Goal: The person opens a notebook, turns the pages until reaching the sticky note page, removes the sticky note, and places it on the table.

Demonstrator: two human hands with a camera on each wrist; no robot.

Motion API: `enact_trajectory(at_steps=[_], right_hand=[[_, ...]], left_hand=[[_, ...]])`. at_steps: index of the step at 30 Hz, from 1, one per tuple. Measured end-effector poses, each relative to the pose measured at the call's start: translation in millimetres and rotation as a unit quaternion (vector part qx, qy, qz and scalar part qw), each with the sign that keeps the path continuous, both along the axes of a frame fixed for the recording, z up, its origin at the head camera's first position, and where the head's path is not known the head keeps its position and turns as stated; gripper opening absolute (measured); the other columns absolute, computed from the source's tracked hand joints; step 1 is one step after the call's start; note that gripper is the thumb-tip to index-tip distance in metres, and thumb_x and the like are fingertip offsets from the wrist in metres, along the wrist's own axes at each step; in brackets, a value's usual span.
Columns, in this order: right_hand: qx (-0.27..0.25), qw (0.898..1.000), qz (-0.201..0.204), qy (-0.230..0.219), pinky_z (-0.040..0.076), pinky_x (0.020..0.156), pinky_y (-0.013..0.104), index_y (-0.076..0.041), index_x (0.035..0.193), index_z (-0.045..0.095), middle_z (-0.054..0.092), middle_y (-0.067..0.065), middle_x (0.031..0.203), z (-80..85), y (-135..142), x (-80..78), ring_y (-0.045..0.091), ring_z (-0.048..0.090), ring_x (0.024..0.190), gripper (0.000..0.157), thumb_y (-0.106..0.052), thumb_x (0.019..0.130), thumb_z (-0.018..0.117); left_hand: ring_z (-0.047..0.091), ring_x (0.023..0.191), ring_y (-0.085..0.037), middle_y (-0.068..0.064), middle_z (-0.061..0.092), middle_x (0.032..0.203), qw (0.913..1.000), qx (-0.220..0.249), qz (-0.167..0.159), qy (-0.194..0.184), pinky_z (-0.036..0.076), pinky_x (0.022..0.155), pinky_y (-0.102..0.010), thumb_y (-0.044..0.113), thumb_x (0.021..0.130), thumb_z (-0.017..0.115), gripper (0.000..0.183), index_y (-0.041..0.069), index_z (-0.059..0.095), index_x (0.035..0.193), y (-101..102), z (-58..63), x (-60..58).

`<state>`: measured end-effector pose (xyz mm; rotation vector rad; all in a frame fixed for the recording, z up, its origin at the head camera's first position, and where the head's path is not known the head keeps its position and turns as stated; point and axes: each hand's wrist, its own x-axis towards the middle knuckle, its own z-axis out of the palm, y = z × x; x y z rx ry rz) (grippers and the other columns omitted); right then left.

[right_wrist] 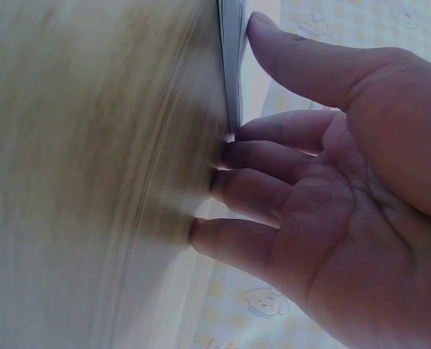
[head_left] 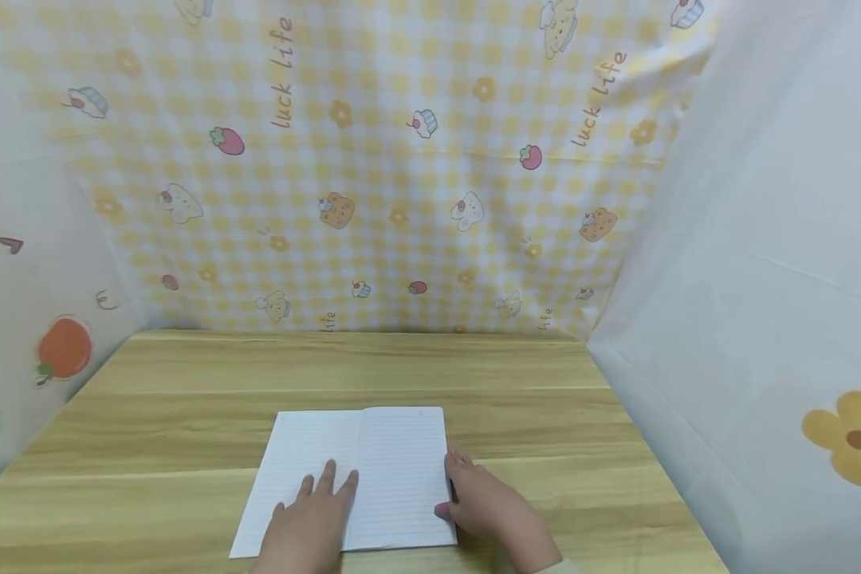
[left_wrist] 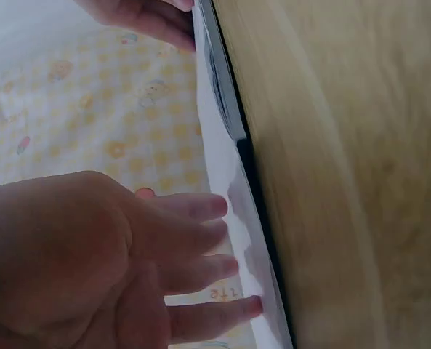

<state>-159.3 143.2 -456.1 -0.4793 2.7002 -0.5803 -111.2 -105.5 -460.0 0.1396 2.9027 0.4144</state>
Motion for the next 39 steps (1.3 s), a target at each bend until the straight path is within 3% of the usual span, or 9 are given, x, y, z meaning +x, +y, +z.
enact_trajectory(at_steps=[5, 10, 15, 39], right_hand=[[-0.005, 1.000, -0.010, -0.014, 0.032, 0.127, 0.063, 0.009, 0.156, 0.044, 0.041, 0.026, 0.167, 0.2, 1, 1.3, 0.047, 0.038, 0.157, 0.081, -0.032, 0.096, 0.079], [-0.006, 1.000, -0.013, -0.026, 0.032, 0.127, 0.065, 0.008, 0.157, 0.042, 0.039, 0.025, 0.169, 1.9, 3, 1.9, 0.047, 0.036, 0.158, 0.084, -0.036, 0.096, 0.079], [-0.007, 0.999, -0.009, -0.031, 0.031, 0.126, 0.065, 0.007, 0.158, 0.042, 0.039, 0.024, 0.169, 2.9, 5, 1.2, 0.047, 0.036, 0.158, 0.086, -0.036, 0.094, 0.081], [-0.015, 0.999, -0.002, -0.035, 0.030, 0.127, 0.066, 0.008, 0.158, 0.041, 0.036, 0.025, 0.170, 6.1, 4, 3.2, 0.047, 0.034, 0.159, 0.085, -0.033, 0.095, 0.080]], left_hand=[[0.046, 0.140, -0.067, -0.037, 0.047, 0.158, 0.9998, 0.018, -0.002, -0.008, 0.040, 0.093, -0.091, 0.023, 0.105, 0.064, 0.048, 0.005, 0.060, 0.149, -3, -0.4, -8.3], [0.044, 0.141, -0.069, -0.038, 0.046, 0.157, 0.9993, 0.014, 0.011, -0.033, 0.041, 0.093, -0.091, 0.041, 0.097, 0.075, 0.067, 0.003, 0.059, 0.149, 4, 1.8, -12.9], [0.044, 0.141, -0.068, -0.038, 0.046, 0.158, 0.9992, 0.008, 0.028, -0.029, 0.042, 0.093, -0.090, 0.042, 0.092, 0.080, 0.072, 0.002, 0.058, 0.149, 9, 1.6, -11.2], [0.045, 0.141, -0.068, -0.039, 0.047, 0.156, 0.9984, 0.013, 0.047, -0.029, 0.042, 0.094, -0.090, 0.042, 0.090, 0.082, 0.074, 0.001, 0.060, 0.148, 11, 2.3, -9.8]])
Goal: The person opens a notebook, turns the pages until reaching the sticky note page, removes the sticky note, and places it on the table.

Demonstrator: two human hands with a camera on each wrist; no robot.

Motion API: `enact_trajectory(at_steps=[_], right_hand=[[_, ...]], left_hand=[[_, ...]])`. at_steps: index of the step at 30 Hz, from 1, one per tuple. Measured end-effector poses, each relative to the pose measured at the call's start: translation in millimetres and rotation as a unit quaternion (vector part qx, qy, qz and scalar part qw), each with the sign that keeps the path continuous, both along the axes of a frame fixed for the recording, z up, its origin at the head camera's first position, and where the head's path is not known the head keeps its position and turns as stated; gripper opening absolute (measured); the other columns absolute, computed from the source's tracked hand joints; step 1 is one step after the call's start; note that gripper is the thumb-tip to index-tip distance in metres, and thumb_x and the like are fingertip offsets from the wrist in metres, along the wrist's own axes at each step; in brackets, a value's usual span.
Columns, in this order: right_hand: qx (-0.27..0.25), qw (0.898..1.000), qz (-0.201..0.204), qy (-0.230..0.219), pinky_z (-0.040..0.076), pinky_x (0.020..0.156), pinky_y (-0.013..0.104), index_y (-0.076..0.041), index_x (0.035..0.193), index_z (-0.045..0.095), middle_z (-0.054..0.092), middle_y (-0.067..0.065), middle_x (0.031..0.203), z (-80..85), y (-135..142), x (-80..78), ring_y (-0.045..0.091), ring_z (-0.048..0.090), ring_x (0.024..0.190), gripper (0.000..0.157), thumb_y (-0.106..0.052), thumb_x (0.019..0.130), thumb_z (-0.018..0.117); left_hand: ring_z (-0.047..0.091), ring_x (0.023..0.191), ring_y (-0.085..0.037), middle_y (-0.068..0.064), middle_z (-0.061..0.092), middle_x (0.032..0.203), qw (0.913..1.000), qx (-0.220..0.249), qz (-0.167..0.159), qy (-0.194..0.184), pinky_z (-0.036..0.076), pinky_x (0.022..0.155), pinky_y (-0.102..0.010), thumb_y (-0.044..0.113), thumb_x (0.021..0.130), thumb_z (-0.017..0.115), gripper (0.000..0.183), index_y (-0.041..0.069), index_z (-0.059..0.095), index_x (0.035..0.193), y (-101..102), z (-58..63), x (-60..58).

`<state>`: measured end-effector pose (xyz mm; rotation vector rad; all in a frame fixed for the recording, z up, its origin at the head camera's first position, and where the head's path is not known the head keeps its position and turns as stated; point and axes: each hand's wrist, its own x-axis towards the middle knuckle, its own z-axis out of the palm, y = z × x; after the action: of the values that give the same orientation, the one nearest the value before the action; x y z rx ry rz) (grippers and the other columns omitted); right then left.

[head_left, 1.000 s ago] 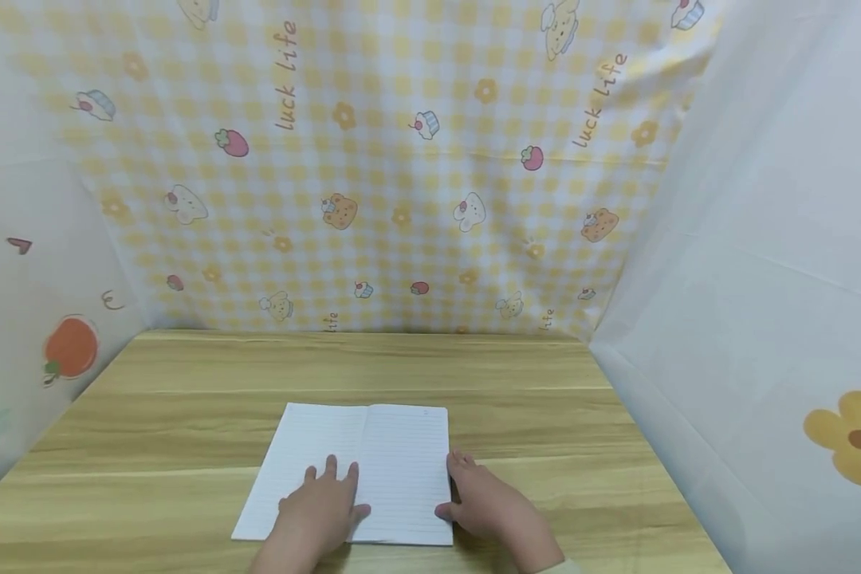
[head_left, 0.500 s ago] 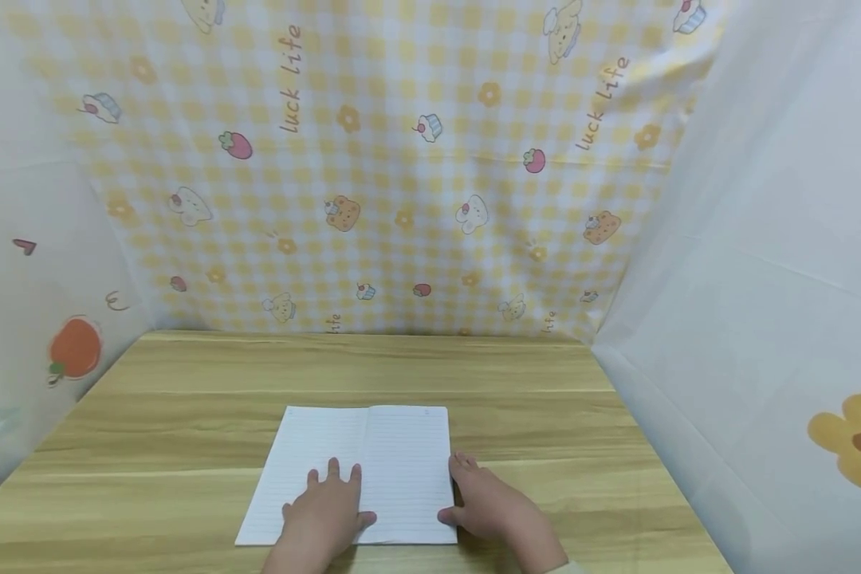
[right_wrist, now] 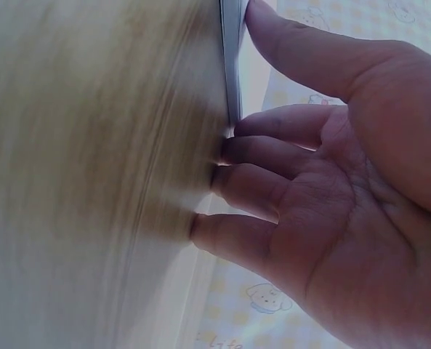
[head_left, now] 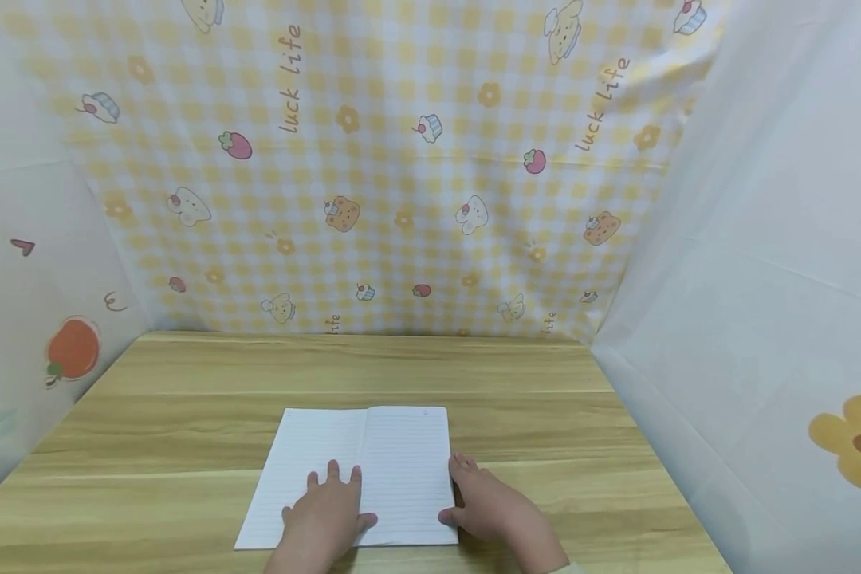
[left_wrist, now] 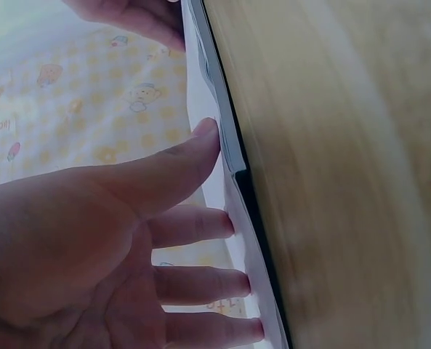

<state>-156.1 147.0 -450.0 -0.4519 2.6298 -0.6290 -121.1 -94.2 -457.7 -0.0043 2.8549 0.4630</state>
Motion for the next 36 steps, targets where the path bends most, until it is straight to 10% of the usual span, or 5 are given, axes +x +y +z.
enact_trajectory(at_steps=[23, 30, 36], right_hand=[[0.007, 1.000, -0.009, 0.006, 0.031, 0.127, 0.065, 0.009, 0.157, 0.042, 0.039, 0.026, 0.169, -3.7, -2, 0.2, 0.046, 0.035, 0.159, 0.087, -0.038, 0.095, 0.080], [0.009, 1.000, -0.008, 0.015, 0.033, 0.127, 0.064, 0.011, 0.157, 0.042, 0.039, 0.028, 0.168, -3.6, -5, 0.0, 0.047, 0.036, 0.158, 0.081, -0.043, 0.102, 0.070], [0.006, 1.000, 0.007, 0.018, 0.030, 0.127, 0.065, 0.012, 0.156, 0.042, 0.040, 0.029, 0.167, -2.1, -5, -2.4, 0.047, 0.035, 0.159, 0.063, -0.031, 0.111, 0.054]], left_hand=[[0.031, 0.144, -0.075, -0.048, 0.036, 0.158, 0.9985, 0.031, -0.019, -0.042, 0.031, 0.094, -0.096, 0.070, 0.065, 0.091, 0.123, -0.007, 0.050, 0.152, 1, 6.3, 0.3], [0.032, 0.143, -0.075, -0.045, 0.039, 0.158, 0.9977, 0.047, -0.040, -0.028, 0.033, 0.090, -0.096, 0.062, 0.079, 0.086, 0.098, 0.001, 0.056, 0.150, -6, 3.9, -1.1], [0.047, 0.136, -0.071, -0.042, 0.054, 0.148, 0.9885, 0.136, -0.066, 0.007, 0.041, 0.103, -0.085, 0.025, 0.097, 0.073, 0.062, 0.000, 0.055, 0.151, -24, 6.8, -1.5]])
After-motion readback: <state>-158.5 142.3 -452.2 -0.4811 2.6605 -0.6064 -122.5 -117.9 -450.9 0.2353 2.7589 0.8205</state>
